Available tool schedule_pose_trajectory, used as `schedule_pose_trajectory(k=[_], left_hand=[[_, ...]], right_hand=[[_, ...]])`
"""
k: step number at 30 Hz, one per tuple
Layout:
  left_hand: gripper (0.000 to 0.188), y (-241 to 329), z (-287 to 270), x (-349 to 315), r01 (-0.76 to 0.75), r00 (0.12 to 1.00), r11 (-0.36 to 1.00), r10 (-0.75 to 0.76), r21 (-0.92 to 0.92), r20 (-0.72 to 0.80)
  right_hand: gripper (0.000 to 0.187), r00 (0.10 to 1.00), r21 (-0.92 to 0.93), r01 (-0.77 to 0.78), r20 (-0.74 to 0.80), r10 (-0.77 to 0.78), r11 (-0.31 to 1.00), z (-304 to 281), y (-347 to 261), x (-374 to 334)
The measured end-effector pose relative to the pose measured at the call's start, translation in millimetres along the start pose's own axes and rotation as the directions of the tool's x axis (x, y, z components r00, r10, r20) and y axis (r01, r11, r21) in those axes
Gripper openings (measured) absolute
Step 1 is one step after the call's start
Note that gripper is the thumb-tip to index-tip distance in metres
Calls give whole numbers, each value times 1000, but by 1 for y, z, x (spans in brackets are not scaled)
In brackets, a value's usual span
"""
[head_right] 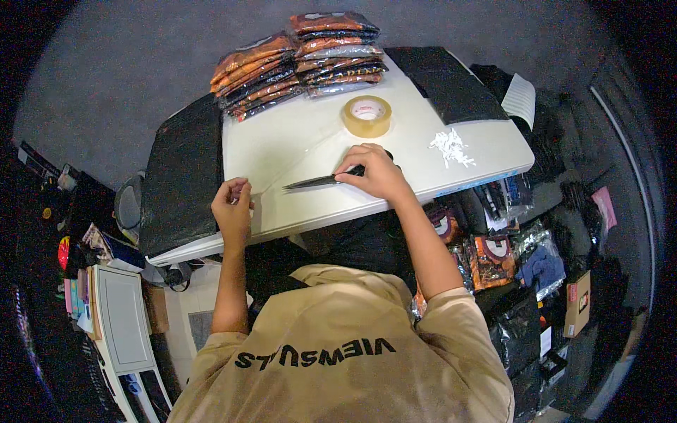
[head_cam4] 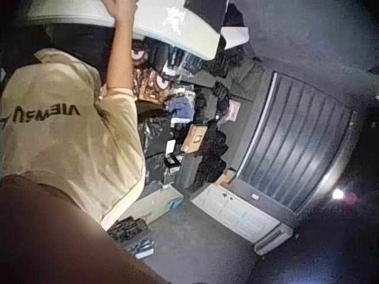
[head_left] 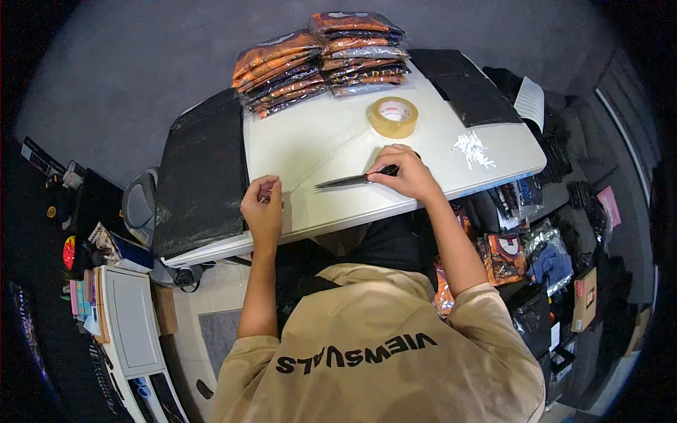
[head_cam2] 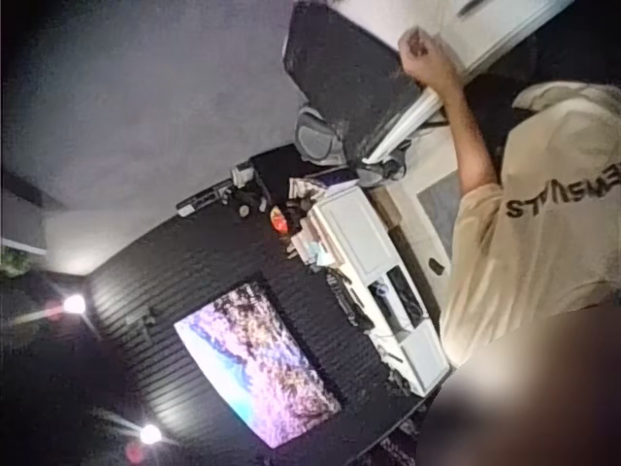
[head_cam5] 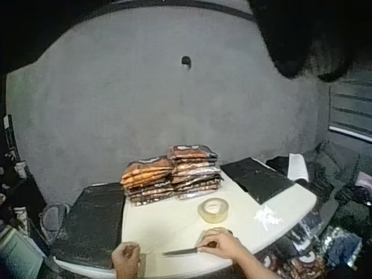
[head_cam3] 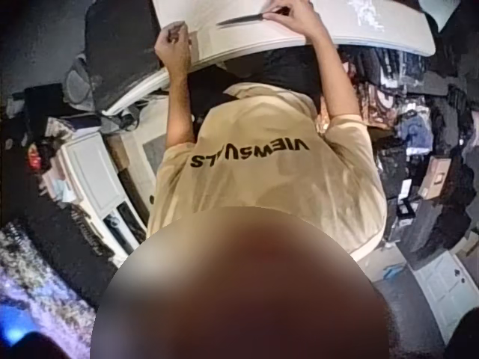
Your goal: The recorder is seen sealing and labeling black shipping bags at a table, likely in a fulfillment or small business setting.
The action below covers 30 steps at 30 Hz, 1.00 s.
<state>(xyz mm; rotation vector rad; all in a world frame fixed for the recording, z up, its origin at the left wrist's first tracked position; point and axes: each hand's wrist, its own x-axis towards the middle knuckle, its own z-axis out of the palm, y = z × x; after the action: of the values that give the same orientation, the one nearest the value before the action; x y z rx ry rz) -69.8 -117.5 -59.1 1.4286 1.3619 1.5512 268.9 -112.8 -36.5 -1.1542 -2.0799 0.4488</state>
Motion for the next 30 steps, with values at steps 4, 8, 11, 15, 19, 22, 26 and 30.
schedule_pose_trajectory(k=[4,8,11,15,19,22,26,30], left_hand=[[11,-4,-2,-1,-8,999,999,6,40,31],[11,-5,-2,-1,-32,998,994,26,106,59],[11,-1,-1,-2,-12,999,994,7,106,52],[11,-5,-1,-1,-20,999,997,18,75,27],[11,-5,-2,-2,-35,999,999,35,6,-1],[12,0,0,-4,-40,999,999,40,4,-21],[17,5,0,-6,-36,998,999,38,35,-48],[20,7,3,-6,-6,998,998,10,65,-63]], right_hand=[[23,992,-145,-78,-105,63,986,12,-4,-7],[18,992,-191,-116,-69,104,975,6,-10,-9],[16,992,-73,-124,-32,122,990,3,-11,-9],[15,997,-88,-70,-31,68,994,5,-4,-8],[16,994,-133,-86,-76,76,987,6,-8,-8],[17,992,-112,-111,-73,103,987,8,-7,-8],[18,990,-112,-122,-88,112,986,9,-7,-9],[20,987,-116,-129,-106,117,985,10,-8,-7]])
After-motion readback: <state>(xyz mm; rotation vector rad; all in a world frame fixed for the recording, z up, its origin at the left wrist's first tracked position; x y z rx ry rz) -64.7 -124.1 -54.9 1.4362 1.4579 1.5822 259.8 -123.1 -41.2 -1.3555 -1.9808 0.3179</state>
